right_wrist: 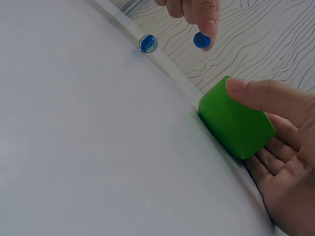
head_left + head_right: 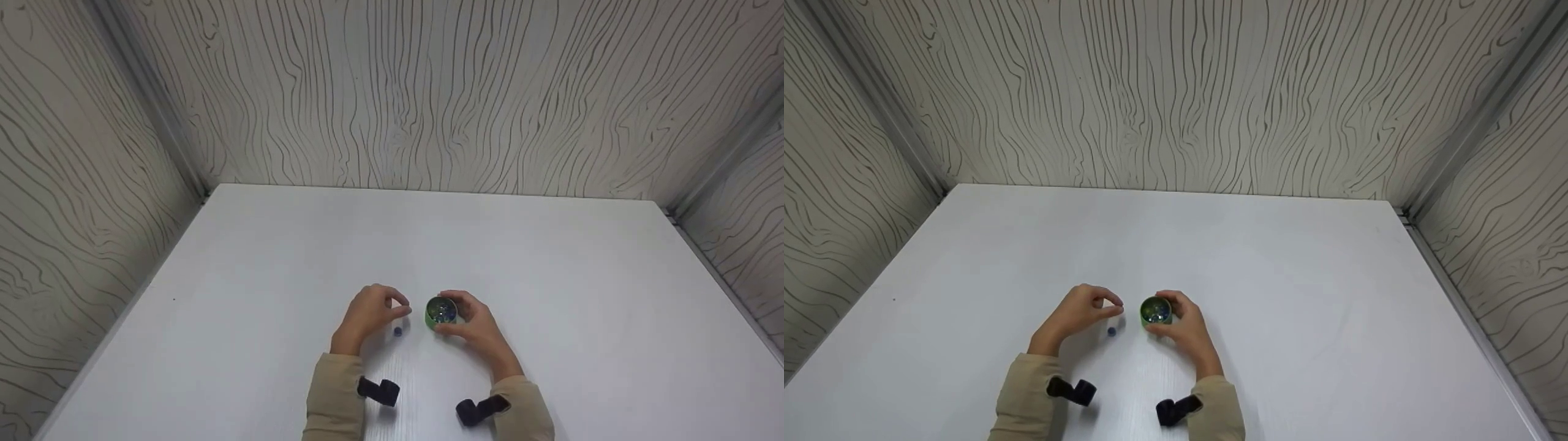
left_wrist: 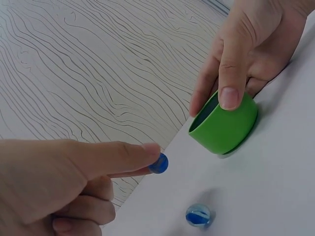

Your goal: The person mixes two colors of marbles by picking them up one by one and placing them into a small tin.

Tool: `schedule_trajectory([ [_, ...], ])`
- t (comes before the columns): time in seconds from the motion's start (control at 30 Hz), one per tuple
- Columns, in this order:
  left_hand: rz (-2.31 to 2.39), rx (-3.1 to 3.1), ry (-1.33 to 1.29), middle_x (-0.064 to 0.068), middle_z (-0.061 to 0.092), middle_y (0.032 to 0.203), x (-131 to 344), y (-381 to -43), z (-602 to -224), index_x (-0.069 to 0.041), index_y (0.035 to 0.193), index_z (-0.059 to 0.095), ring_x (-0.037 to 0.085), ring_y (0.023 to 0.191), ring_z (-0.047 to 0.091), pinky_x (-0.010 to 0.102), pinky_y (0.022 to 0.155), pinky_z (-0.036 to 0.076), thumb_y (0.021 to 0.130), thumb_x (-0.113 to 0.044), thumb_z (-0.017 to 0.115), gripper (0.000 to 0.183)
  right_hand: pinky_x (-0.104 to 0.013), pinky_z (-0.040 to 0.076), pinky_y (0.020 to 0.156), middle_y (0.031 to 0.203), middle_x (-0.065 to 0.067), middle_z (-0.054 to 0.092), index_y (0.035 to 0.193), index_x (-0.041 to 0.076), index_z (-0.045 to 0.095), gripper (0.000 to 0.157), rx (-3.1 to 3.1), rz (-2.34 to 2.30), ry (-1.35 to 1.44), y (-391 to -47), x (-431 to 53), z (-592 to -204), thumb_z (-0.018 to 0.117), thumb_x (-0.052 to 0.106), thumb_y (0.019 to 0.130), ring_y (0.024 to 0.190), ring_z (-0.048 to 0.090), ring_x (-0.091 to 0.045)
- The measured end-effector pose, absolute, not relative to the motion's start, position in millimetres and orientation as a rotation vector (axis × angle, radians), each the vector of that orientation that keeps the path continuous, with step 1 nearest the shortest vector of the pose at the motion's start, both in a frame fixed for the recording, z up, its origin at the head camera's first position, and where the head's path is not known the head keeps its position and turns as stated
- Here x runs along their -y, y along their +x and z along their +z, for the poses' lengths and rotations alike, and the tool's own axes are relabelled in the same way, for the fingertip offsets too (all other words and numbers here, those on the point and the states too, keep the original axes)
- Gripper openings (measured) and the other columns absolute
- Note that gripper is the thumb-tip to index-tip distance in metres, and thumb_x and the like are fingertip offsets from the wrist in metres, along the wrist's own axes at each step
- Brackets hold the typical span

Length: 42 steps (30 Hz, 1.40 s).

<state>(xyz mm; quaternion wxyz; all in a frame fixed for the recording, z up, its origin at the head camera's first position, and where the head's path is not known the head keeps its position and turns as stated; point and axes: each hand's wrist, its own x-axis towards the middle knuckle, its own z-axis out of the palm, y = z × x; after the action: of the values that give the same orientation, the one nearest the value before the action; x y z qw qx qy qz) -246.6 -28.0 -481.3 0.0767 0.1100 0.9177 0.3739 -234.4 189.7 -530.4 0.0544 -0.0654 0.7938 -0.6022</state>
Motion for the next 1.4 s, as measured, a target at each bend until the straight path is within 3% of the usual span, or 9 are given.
schedule_trajectory([
  [0.3, 1.123, -2.779, 0.375, -0.003, 0.049, 0.072, 27, -245, -478, -0.012, 0.095, 0.077, 0.011, 0.069, 0.041, 0.023, 0.061, 0.033, 0.085, -0.024, 0.072, 0.017, -0.046, 0.027, 0.119, 0.135, -0.016, 0.058, 0.129, 0.004, 0.055, 0.062, -2.415, -1.825, -0.206, -235, -190, -530, 0.081, 0.009, 0.073, 0.136, 0.046, -0.032],
  [1.4, 1.131, -2.823, 0.462, -0.006, 0.045, 0.066, 15, -242, -473, -0.013, 0.095, 0.076, 0.009, 0.063, 0.039, 0.021, 0.058, 0.03, 0.085, -0.025, 0.071, 0.016, -0.045, 0.027, 0.119, 0.137, -0.015, 0.057, 0.13, 0.003, 0.054, 0.063, -2.418, -1.825, -0.204, -235, -190, -532, 0.081, 0.01, 0.073, 0.137, 0.046, -0.032],
])
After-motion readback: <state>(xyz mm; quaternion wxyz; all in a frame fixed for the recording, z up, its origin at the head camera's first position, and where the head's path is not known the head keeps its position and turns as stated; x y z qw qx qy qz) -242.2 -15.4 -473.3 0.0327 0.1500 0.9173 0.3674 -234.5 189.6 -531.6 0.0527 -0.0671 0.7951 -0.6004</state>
